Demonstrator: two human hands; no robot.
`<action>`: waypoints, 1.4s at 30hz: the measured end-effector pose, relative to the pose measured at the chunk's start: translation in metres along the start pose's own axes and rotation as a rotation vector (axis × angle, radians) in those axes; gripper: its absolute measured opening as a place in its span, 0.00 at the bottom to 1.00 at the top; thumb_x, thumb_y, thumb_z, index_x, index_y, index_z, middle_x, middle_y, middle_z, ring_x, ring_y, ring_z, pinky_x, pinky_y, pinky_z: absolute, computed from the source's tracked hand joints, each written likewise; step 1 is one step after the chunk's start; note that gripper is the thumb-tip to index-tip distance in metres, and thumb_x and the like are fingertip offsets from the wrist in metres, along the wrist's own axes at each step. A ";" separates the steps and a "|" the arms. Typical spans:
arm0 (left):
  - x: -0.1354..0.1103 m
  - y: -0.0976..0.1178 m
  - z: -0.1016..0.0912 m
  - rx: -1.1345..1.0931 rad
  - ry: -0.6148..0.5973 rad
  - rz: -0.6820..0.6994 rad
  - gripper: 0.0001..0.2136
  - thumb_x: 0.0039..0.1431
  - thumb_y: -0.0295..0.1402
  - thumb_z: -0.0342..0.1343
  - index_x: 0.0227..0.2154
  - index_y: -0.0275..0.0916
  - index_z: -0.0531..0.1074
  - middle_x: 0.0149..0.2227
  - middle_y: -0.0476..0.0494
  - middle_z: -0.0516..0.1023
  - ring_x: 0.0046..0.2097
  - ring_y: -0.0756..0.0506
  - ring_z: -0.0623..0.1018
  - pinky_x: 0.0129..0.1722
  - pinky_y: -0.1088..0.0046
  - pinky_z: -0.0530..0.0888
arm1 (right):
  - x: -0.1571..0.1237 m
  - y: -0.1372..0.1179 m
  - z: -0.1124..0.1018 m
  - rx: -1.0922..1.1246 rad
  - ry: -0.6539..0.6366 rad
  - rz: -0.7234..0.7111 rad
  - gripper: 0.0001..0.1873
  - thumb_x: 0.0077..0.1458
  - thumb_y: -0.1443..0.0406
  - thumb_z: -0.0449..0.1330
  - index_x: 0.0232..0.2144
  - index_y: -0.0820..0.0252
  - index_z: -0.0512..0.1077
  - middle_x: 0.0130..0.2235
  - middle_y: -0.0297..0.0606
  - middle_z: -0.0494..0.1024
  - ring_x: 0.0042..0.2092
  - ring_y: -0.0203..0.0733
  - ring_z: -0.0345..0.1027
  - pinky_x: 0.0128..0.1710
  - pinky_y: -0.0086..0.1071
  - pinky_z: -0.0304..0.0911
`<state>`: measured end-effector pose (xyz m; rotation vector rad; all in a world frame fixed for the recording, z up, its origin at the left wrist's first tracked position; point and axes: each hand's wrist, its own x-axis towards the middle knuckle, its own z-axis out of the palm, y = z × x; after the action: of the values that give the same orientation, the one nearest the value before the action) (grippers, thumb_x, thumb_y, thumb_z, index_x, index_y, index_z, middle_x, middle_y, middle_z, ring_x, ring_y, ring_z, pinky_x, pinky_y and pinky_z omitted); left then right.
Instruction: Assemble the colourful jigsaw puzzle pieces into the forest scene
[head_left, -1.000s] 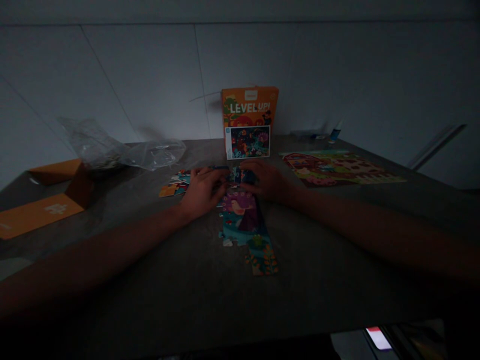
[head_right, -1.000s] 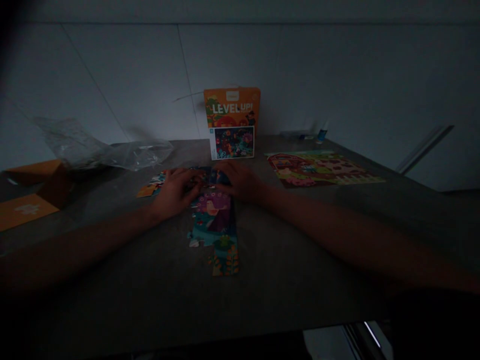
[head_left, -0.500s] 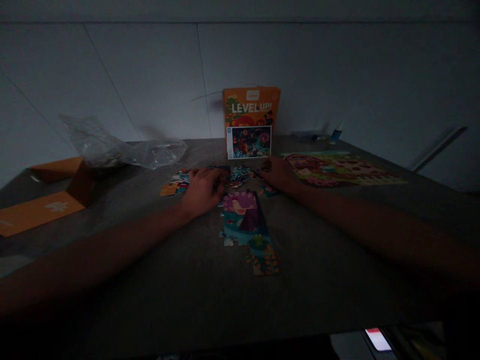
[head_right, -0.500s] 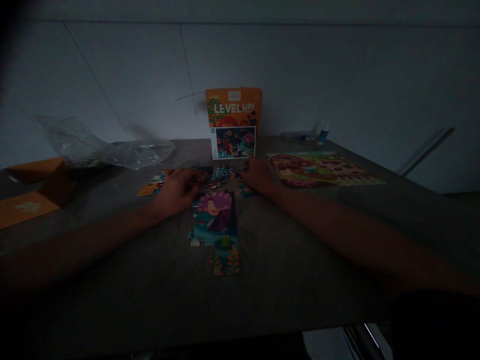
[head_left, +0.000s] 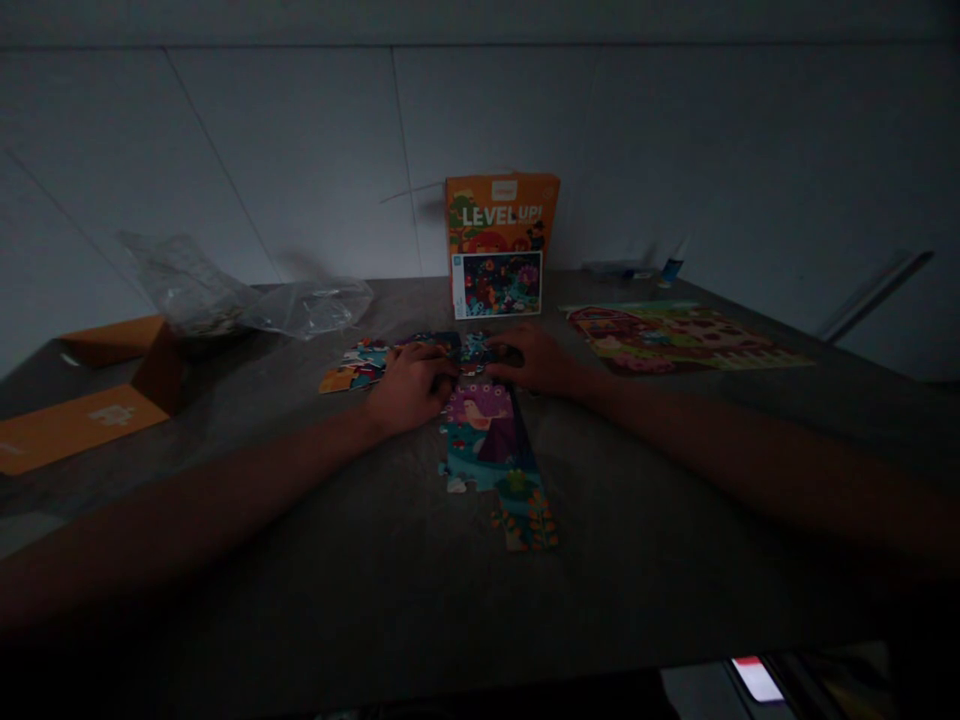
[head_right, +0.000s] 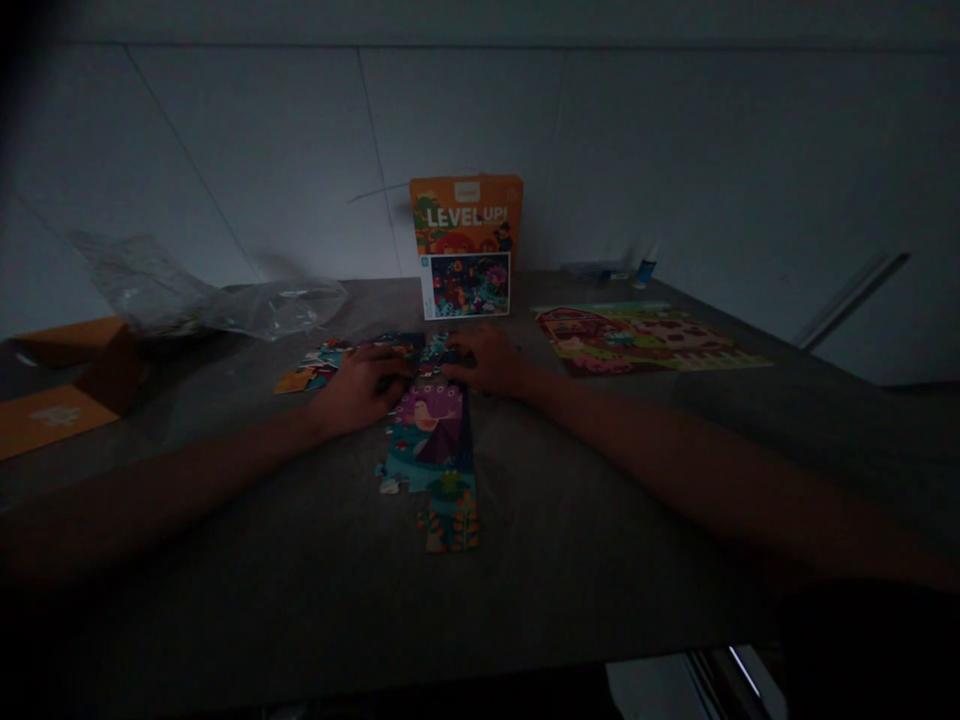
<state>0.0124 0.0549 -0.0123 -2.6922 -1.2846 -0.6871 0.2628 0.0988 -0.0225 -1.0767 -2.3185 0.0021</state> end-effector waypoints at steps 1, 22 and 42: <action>0.000 -0.001 0.000 -0.003 0.000 0.004 0.13 0.61 0.29 0.52 0.42 0.41 0.82 0.47 0.39 0.82 0.52 0.34 0.77 0.55 0.48 0.71 | 0.000 0.000 -0.001 0.004 -0.012 0.001 0.19 0.56 0.57 0.69 0.49 0.56 0.79 0.47 0.41 0.83 0.51 0.51 0.75 0.54 0.45 0.68; 0.000 -0.005 0.002 0.021 -0.038 0.013 0.15 0.62 0.30 0.53 0.44 0.45 0.83 0.50 0.42 0.81 0.53 0.37 0.77 0.58 0.51 0.70 | 0.000 0.004 -0.001 -0.072 0.329 -0.107 0.04 0.58 0.67 0.64 0.37 0.61 0.76 0.39 0.45 0.81 0.46 0.52 0.73 0.50 0.45 0.66; -0.004 -0.002 -0.004 -0.498 0.218 -0.055 0.23 0.62 0.36 0.60 0.59 0.37 0.70 0.40 0.42 0.83 0.41 0.42 0.83 0.44 0.64 0.81 | -0.010 -0.013 -0.003 -0.008 0.424 -0.428 0.14 0.68 0.56 0.59 0.50 0.56 0.73 0.43 0.39 0.82 0.45 0.43 0.76 0.48 0.40 0.73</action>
<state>0.0072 0.0524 -0.0108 -2.8331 -1.2703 -1.4315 0.2607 0.0825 -0.0218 -0.5020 -2.1064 -0.3648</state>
